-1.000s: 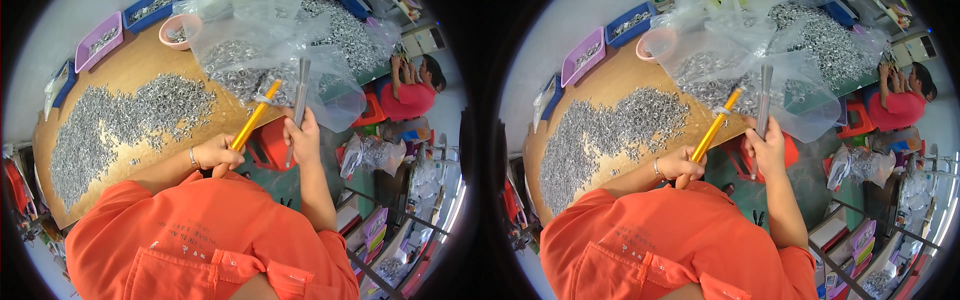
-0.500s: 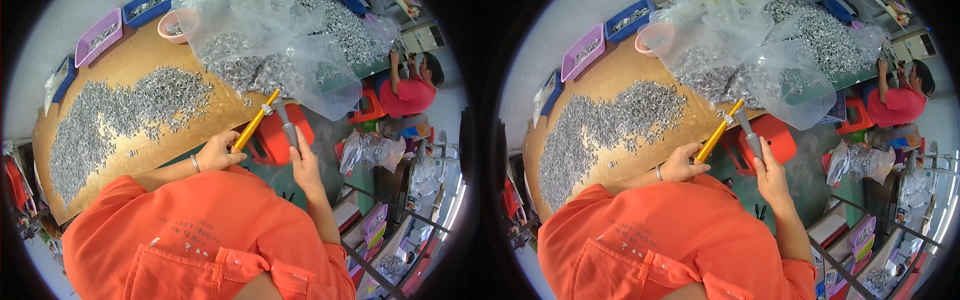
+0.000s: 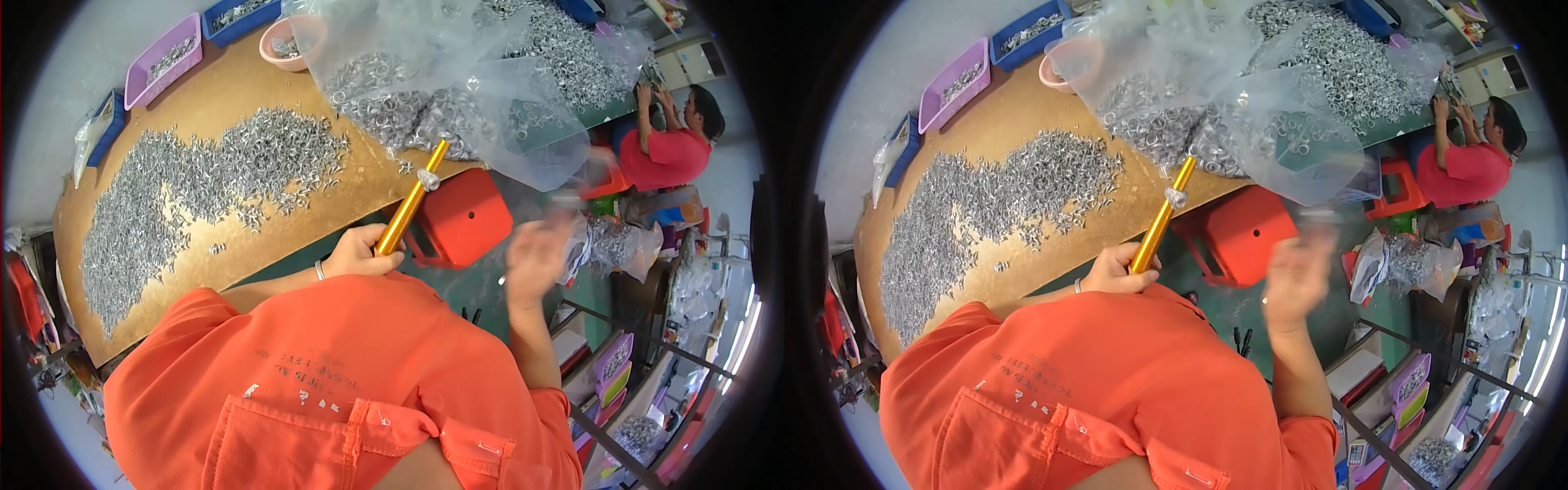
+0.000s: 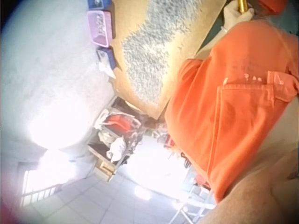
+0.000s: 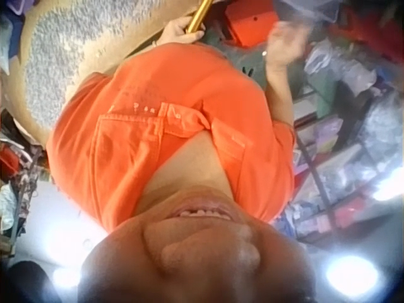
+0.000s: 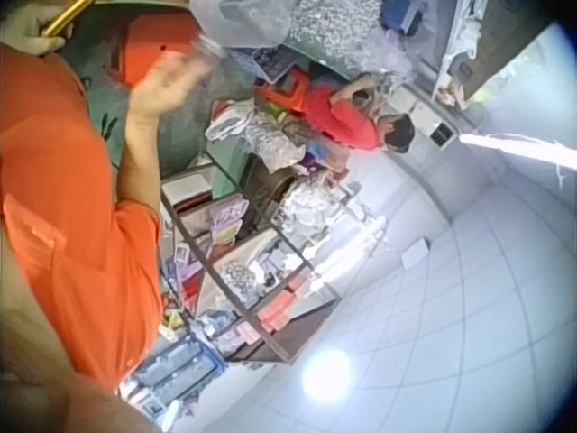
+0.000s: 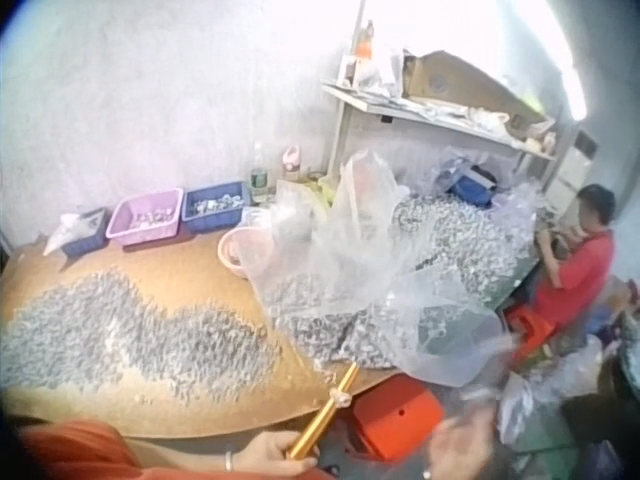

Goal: The person measures and sizes metal rings by placing them onto tapered mandrels by hand.

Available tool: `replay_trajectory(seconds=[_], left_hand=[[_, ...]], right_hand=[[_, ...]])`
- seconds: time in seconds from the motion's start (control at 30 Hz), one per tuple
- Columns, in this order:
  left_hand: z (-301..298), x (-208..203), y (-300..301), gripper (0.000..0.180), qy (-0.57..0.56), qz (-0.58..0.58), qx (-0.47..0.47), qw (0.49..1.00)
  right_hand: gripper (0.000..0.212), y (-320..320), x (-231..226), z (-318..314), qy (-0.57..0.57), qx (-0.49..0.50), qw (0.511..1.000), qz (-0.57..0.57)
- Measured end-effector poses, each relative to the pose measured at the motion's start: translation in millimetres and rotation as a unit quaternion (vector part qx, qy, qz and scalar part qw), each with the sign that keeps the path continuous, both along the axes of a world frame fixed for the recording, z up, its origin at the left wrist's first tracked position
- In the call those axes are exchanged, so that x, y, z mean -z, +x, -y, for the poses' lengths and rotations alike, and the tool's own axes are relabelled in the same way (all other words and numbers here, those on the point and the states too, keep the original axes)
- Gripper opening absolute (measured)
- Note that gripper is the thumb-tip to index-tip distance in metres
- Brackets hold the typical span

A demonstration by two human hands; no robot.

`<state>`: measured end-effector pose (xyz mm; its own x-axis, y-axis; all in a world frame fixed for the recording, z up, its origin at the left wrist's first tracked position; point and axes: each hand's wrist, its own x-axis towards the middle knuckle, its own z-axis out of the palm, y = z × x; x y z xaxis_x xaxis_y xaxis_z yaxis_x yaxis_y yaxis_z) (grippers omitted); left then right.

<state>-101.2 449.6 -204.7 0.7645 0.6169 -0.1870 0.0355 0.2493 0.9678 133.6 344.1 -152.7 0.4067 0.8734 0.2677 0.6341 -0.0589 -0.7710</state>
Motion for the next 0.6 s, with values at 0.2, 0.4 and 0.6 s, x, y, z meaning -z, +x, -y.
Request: replay_trajectory(seconds=[0.2,0.4,0.6], left_hand=[[-5,4,-2,0.012,-0.087,-0.059,-0.095,0.99],[-4,-2,-5,0.013,-0.112,-0.048,-0.135,0.983],[-21,-25,-17,0.01,-0.193,-0.106,-0.183,0.958]], right_hand=[[0.05,-9,11,-1,-0.073,-0.03,0.991,-0.105],[0.044,-22,35,-8,-0.164,-0.166,0.968,0.095],[0.044,6,49,14,-0.146,0.071,0.927,-0.34]])
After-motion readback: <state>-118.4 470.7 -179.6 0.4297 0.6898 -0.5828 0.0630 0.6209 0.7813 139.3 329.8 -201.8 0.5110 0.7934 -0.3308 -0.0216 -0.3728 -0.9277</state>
